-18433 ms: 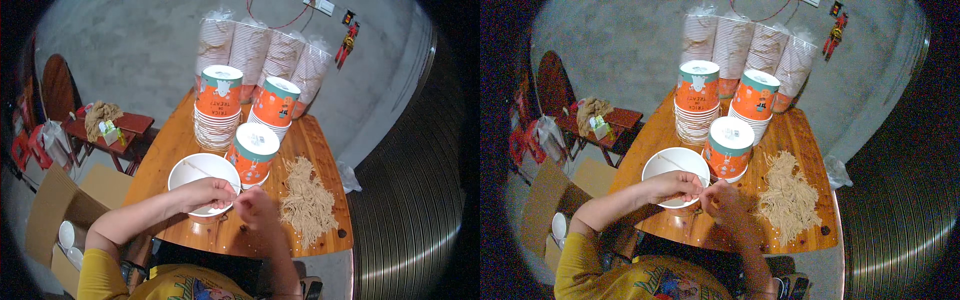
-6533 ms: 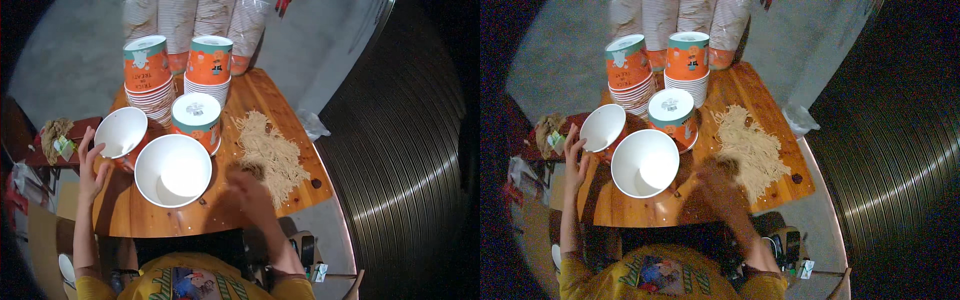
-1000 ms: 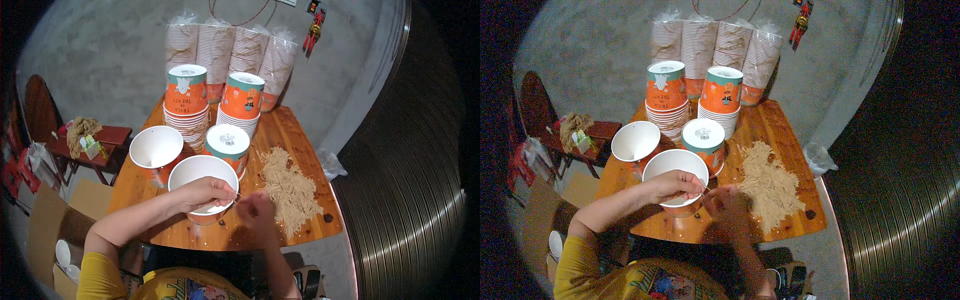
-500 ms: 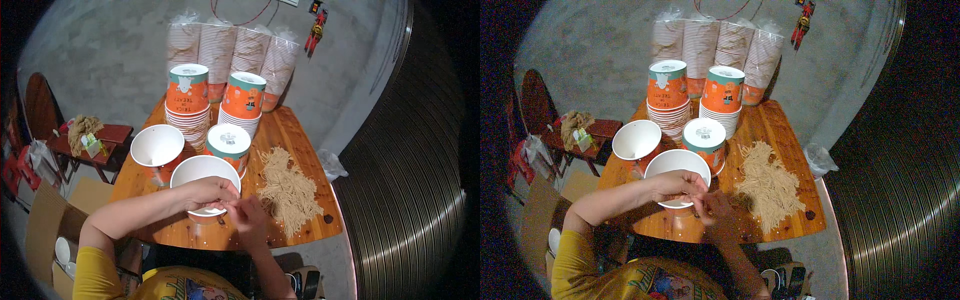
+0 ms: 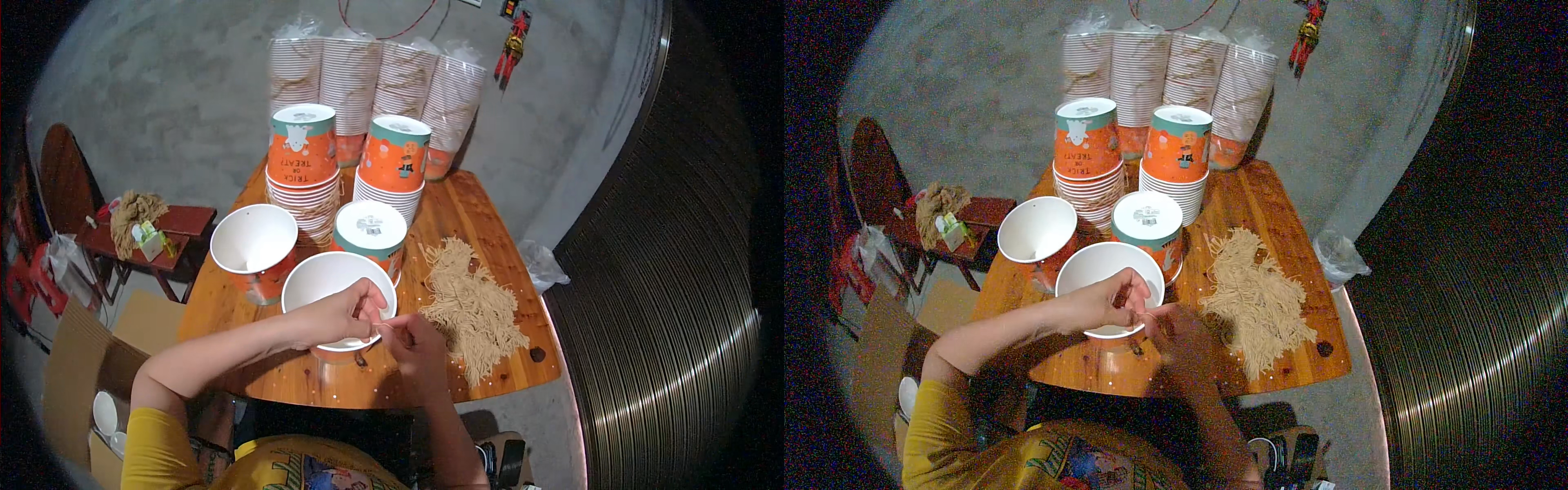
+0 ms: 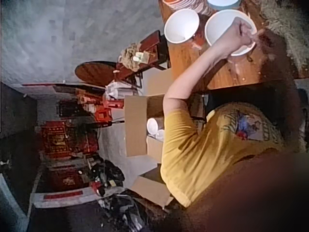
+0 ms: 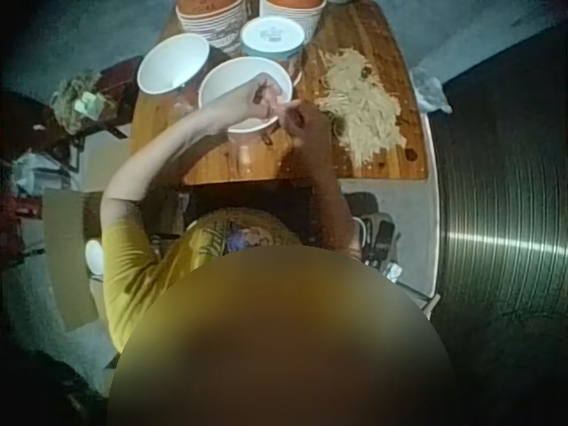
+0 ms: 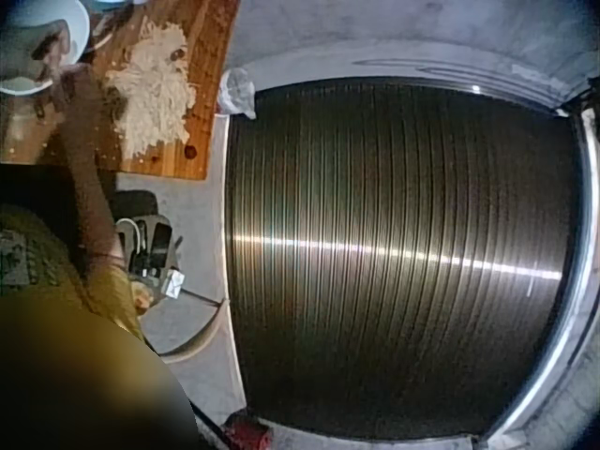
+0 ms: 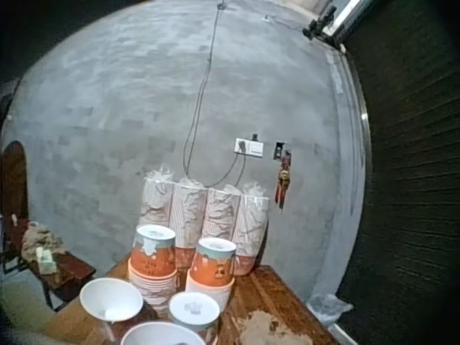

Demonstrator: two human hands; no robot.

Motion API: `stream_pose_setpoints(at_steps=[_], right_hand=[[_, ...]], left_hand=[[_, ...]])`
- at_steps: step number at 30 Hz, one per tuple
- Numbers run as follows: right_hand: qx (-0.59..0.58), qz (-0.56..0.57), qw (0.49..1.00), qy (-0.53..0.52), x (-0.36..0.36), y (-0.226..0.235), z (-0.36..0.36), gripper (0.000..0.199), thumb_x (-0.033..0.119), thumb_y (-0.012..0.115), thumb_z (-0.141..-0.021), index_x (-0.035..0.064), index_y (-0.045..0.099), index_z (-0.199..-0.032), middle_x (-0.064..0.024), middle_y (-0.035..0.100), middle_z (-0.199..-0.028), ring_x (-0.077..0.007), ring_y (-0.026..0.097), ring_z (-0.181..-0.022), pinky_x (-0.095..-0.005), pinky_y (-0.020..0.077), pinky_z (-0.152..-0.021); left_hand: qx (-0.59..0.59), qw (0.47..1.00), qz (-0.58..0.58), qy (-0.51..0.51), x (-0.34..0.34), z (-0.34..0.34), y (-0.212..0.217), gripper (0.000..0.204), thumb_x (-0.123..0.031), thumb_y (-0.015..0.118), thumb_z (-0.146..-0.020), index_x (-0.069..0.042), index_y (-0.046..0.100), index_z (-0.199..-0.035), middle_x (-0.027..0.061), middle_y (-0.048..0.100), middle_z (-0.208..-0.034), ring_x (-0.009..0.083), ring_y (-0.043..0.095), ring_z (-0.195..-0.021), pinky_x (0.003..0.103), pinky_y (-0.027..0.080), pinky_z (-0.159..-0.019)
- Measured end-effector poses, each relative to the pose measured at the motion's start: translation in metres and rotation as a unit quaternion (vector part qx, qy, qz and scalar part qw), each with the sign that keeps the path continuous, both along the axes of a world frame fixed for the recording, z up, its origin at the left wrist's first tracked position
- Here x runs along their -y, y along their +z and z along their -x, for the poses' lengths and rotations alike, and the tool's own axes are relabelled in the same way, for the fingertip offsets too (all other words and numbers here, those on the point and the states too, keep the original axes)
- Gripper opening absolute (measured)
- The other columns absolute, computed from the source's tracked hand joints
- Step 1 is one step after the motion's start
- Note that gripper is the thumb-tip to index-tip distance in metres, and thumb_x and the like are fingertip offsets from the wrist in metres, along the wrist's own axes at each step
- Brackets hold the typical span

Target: Sorting and placing small rubber bands or ties individually into paper cups.

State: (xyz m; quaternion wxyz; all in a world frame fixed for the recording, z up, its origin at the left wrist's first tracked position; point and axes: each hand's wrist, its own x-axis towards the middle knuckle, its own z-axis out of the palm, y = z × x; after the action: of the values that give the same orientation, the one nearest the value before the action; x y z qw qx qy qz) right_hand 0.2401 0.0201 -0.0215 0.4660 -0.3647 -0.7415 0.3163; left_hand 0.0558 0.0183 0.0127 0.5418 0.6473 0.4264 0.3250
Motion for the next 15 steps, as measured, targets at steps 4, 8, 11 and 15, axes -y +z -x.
stream_pose_setpoints(at_steps=[4, 8, 11, 15], right_hand=[[-0.002, -0.013, 1.000, 0.004, 0.000, 0.002, 0.002, 0.008, 0.009, 0.067, -0.080, 0.0050, 0.060, -0.080, 0.0019, 0.042, -0.060, -0.0073, 0.038, -0.053, -0.0241, 0.0323, -0.049], [0.006, -0.055, 0.998, -0.006, -0.001, 0.000, 0.006, 0.010, 0.009, 0.068, -0.078, 0.0055, 0.058, -0.078, -0.0004, 0.042, -0.059, -0.0088, 0.039, -0.052, -0.0257, 0.0342, -0.048], [0.019, -0.066, 0.998, -0.014, -0.001, 0.000, 0.007, 0.010, 0.009, 0.068, -0.078, 0.0058, 0.058, -0.078, -0.0016, 0.043, -0.058, -0.0097, 0.040, -0.051, -0.0263, 0.0351, -0.048], [0.007, -0.064, 0.998, -0.021, 0.001, 0.001, 0.009, 0.011, 0.008, 0.069, -0.078, 0.0059, 0.057, -0.078, -0.0021, 0.044, -0.059, -0.0104, 0.040, -0.050, -0.0265, 0.0354, -0.047]], left_hand=[[-0.047, 0.997, -0.054, -0.001, 0.006, 0.003, 0.002, 0.029, -0.002, 0.057, -0.080, -0.002, 0.047, -0.107, 0.0028, 0.050, -0.088, 0.0097, 0.050, -0.077, 0.022, 0.042, -0.072], [-0.161, 0.971, -0.176, 0.011, 0.004, 0.006, -0.003, 0.017, -0.007, 0.059, -0.080, -0.001, 0.055, -0.096, 0.0077, 0.050, -0.087, 0.0168, 0.052, -0.076, 0.027, 0.044, -0.070], [-0.200, 0.954, -0.220, 0.037, 0.007, 0.005, -0.005, 0.013, -0.010, 0.060, -0.079, -0.002, 0.057, -0.089, 0.0112, 0.049, -0.087, 0.0221, 0.054, -0.076, 0.031, 0.045, -0.069], [-0.223, 0.930, -0.269, 0.112, 0.019, -0.005, -0.002, 0.012, -0.012, 0.060, -0.080, -0.002, 0.055, -0.084, 0.0125, 0.053, -0.084, 0.0246, 0.058, -0.075, 0.035, 0.047, -0.068]])
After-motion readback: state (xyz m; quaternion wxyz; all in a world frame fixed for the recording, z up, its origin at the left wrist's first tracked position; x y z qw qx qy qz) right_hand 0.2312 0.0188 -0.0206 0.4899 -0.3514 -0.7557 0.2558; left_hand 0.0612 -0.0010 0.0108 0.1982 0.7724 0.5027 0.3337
